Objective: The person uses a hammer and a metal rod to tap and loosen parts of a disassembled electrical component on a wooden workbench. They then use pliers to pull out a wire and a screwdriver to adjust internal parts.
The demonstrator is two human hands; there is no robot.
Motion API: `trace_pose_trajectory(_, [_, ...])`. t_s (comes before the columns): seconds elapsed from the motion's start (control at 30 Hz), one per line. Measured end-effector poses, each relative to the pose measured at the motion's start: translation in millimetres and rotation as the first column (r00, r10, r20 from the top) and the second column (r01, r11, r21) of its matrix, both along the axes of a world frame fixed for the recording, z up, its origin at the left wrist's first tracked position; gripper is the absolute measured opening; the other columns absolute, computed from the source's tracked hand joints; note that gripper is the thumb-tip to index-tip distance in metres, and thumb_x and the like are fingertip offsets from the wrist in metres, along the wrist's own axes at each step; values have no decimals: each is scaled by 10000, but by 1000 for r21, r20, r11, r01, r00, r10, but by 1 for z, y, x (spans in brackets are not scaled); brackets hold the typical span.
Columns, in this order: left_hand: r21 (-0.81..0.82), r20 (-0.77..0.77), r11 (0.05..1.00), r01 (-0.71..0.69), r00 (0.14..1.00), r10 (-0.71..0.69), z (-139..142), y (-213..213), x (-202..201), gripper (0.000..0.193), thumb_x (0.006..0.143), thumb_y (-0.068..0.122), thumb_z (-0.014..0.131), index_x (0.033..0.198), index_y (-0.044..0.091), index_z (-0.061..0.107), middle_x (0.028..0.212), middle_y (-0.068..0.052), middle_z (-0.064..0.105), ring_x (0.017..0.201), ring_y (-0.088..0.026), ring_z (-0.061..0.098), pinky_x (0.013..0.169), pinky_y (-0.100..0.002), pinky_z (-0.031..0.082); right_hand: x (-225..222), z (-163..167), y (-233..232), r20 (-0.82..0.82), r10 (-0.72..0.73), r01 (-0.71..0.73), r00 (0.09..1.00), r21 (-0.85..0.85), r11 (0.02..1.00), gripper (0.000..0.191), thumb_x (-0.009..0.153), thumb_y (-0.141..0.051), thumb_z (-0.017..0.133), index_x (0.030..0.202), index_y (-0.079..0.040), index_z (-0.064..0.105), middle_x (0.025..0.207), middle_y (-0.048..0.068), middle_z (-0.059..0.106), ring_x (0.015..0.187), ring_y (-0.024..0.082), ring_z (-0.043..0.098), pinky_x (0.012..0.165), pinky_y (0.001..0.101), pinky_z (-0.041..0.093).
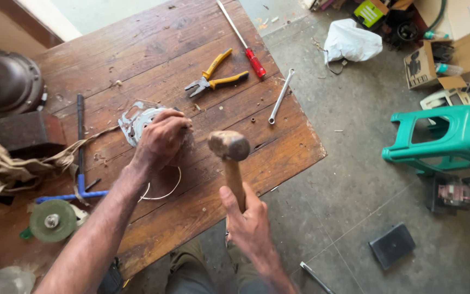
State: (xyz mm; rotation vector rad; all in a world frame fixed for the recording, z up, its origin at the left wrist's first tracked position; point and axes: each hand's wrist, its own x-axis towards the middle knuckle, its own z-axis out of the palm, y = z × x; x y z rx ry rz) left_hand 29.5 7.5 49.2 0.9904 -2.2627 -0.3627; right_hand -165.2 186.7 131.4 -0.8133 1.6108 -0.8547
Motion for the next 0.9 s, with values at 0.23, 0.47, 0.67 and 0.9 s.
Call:
trace_pose_trajectory(0.23, [217,212,974,70,970,-117,-10,-9,-11,140,984,167,675,1033,37,664,1033,-122,723,1002,-284,714,802,-397,607,-2,-12,3,-8,7,-6,1000,139,990,491,937,-544,597,929,-53,615,458,-12,483,374,91,533,351,289,451])
trace_pose_trajectory(0.47, [61,328,978,199,922,-208,-24,0,-6,184,896,74,673,1077,41,668,1131,-124,694,1194,-267,640,985,-359,557,-12,-23,0,8,6,-7,1000,165,986,536,914,-588,566,1023,-71,656,452,-20,488,366,85,541,336,280,469])
trace_pose_trajectory(0.67, [78,328,977,198,921,-212,-27,4,-3,293,838,69,704,1130,68,691,1160,-129,692,1245,-285,612,1024,-381,533,-18,-24,-1,31,13,-18,999,170,985,557,924,-597,558,1017,-54,643,461,-24,480,372,82,540,335,278,470])
trace_pose_trajectory(0.9, [3,358,987,160,922,-150,-26,13,-7,356,763,55,726,1115,105,715,1138,-104,701,1235,-279,619,1020,-393,542,-19,-25,3,54,27,-36,998,165,986,544,919,-592,559,1037,-66,635,459,-23,482,371,83,533,331,283,457])
